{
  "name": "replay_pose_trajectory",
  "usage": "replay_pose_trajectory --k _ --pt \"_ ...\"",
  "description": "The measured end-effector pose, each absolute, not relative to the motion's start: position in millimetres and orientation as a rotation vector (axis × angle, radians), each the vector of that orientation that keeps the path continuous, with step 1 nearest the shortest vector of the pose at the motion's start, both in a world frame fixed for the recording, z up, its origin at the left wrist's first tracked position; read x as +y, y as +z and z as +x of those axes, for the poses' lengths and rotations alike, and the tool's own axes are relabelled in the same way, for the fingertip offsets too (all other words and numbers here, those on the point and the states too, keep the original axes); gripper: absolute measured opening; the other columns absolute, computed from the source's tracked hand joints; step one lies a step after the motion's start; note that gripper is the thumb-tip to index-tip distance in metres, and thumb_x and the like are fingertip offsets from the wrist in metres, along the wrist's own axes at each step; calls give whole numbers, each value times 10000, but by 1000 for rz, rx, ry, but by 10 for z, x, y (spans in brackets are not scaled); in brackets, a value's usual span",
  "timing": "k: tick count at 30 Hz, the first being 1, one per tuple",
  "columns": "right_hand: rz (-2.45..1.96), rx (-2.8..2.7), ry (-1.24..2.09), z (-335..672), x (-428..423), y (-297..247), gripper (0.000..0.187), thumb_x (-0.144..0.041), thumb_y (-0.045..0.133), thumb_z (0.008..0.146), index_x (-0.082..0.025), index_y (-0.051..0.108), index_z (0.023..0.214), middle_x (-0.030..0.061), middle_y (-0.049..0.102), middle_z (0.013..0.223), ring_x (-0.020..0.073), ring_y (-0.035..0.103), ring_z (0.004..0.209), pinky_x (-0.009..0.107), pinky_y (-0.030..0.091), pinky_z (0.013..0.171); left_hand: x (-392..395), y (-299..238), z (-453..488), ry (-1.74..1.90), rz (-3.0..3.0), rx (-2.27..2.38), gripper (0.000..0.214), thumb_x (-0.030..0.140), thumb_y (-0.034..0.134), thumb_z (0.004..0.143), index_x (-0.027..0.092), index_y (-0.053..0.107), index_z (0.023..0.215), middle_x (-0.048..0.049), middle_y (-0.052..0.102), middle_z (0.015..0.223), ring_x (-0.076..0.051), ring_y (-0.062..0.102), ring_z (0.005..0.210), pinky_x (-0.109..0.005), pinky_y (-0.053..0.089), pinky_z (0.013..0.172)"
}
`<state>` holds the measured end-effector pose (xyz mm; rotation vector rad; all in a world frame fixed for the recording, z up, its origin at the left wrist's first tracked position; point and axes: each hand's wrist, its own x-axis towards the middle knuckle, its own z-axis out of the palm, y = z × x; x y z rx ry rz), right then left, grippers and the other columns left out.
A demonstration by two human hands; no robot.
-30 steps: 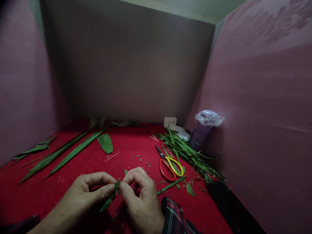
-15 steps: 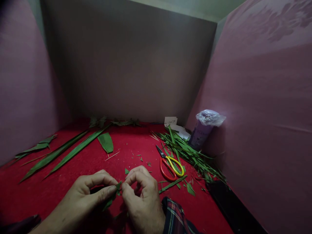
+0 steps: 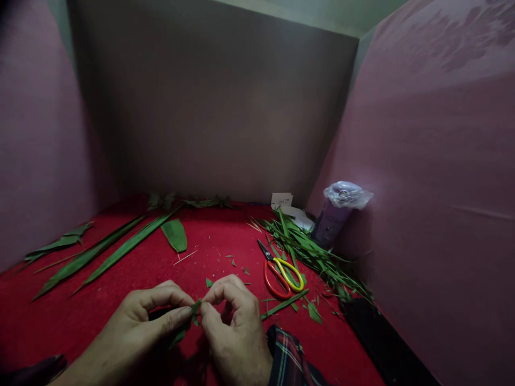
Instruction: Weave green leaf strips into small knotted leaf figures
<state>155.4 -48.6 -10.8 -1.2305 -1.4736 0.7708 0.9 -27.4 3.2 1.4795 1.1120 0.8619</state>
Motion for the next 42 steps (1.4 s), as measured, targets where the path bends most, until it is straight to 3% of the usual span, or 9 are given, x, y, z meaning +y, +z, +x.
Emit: replay_pose_trajectory --k 10,18,26,33,42 --pt "-1192 -1480 814 1576 -490 -101 153 -191 546 777 -169 558 626 29 561 723 174 530 717 296 402 678 -268 38 7 887 1874 1184 194 252 597 781 201 706 629 -17 612 609 -199 562 658 -320 419 631" --pt "-1175 -1484 769 1576 -522 -110 81 -216 518 818 -184 584 782 23 545 801 162 521 735 259 408 653 -259 -103 -65 1364 2638 961 196 78 518 801 215 659 807 1 650 645 -201 506 724 -388 334 775" --pt "-1091 -1456 654 1547 -547 -145 75 -181 539 796 -191 562 726 10 539 763 152 523 720 257 394 670 -303 -168 -110 1611 2870 1020 249 123 498 833 220 699 944 -26 751 777 -242 567 833 -497 297 929" --pt "-988 -1474 601 1525 -570 -174 58 -189 554 794 -200 571 740 19 551 780 165 543 754 274 405 695 -403 -154 -124 1653 2955 990 264 177 450 902 200 707 955 -20 768 808 -220 587 874 -470 266 1000" --pt "-918 -1507 545 1520 -578 -189 81 -138 542 801 -202 578 768 12 549 790 159 548 765 276 404 703 -396 -170 -63 1783 2845 994 320 167 398 911 207 715 916 -25 762 760 -229 582 847 -475 274 975"
